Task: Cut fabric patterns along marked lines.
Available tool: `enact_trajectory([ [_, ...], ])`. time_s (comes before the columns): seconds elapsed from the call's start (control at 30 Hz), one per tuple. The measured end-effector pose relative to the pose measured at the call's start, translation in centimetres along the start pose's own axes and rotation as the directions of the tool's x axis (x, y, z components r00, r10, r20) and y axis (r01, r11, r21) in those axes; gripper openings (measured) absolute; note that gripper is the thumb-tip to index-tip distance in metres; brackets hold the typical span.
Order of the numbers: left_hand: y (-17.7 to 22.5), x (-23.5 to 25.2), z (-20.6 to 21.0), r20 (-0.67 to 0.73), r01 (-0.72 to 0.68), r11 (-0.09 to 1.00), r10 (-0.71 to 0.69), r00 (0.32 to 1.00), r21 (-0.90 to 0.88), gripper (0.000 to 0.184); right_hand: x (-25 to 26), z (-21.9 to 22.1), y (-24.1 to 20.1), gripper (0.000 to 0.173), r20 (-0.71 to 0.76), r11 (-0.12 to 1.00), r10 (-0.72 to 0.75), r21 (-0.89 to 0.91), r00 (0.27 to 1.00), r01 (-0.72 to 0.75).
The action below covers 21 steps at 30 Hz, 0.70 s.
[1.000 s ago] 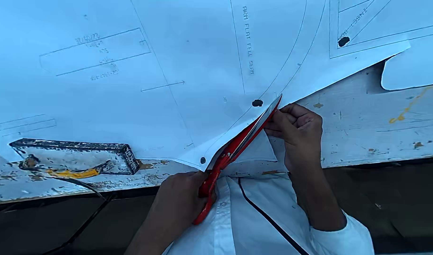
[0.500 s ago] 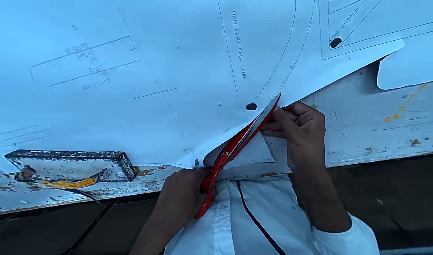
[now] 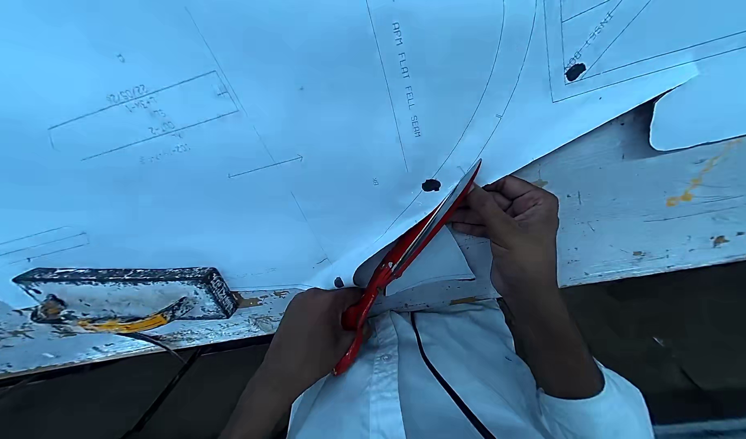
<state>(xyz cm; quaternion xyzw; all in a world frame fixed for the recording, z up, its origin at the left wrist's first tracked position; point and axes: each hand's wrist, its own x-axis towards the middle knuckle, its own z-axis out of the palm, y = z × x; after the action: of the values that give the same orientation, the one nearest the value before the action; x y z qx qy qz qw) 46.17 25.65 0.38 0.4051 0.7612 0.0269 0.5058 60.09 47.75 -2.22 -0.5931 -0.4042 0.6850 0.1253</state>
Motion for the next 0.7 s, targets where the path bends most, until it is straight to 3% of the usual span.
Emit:
enact_trajectory([
  [0.2, 1.0, 0.3, -0.3, 0.082, 0.03, 0.999, -0.026, 0.996, -0.045, 0.011, -0.1, -0.1, -0.1, 0.01, -0.001, 1.0, -0.002, 0.001, 1.0, 0.002],
  [0.7, 2.6, 1.1, -1.3, 0.121, 0.052, 0.997, -0.045, 0.992, -0.052, 0.015, -0.5, -0.6, 0.0, 0.007, 0.03, 1.0, 0.018, 0.003, 0.999, -0.018],
])
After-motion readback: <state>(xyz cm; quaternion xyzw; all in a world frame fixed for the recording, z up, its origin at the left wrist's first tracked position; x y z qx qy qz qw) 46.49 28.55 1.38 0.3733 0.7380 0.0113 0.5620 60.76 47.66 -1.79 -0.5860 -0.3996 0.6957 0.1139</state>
